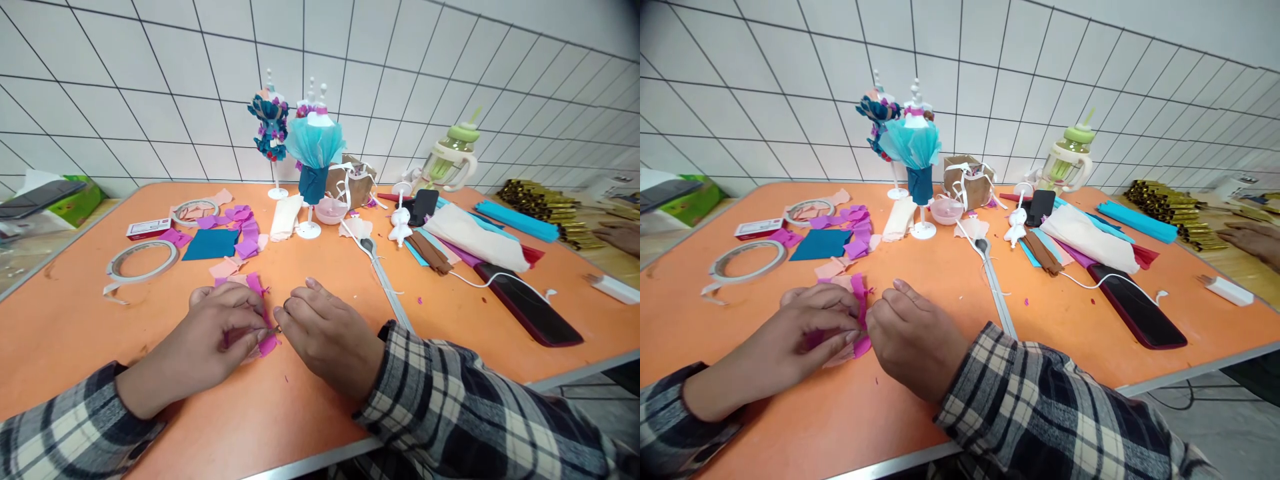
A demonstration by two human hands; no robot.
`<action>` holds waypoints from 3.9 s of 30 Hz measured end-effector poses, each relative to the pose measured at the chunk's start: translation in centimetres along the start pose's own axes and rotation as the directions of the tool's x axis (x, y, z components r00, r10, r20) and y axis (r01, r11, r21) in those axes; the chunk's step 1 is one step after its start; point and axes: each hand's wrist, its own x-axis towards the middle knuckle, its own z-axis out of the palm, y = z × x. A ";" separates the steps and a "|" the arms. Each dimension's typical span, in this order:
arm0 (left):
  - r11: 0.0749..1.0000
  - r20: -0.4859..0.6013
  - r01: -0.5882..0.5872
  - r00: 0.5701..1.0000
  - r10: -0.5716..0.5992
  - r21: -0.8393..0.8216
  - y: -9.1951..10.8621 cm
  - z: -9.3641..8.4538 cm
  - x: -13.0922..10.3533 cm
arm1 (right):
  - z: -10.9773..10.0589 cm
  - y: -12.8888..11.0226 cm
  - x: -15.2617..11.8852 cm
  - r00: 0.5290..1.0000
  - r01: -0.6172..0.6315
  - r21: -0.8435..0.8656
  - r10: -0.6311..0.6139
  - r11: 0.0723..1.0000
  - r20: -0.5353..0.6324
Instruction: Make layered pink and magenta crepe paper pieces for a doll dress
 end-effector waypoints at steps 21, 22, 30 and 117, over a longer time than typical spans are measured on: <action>0.996 -0.100 -0.057 0.993 0.063 0.065 -1.1 -0.7 0.1 | -0.6 1.0 -0.1 0.993 -0.111 0.096 0.107 0.989 0.040; 0.996 -0.107 -0.043 0.993 0.052 0.083 -1.5 -0.9 0.1 | -0.5 1.2 -0.2 0.992 -0.121 0.105 0.117 0.987 0.038; 0.859 -0.382 0.505 0.779 -0.497 -0.088 -5.9 -3.8 -1.4 | 0.0 3.9 -0.5 0.834 -0.513 0.762 0.439 0.395 0.334; 0.052 0.421 0.458 0.851 -0.316 -0.887 -0.9 -2.3 -0.7 | 1.3 4.2 -0.9 0.766 -0.638 0.602 -0.316 -0.479 0.560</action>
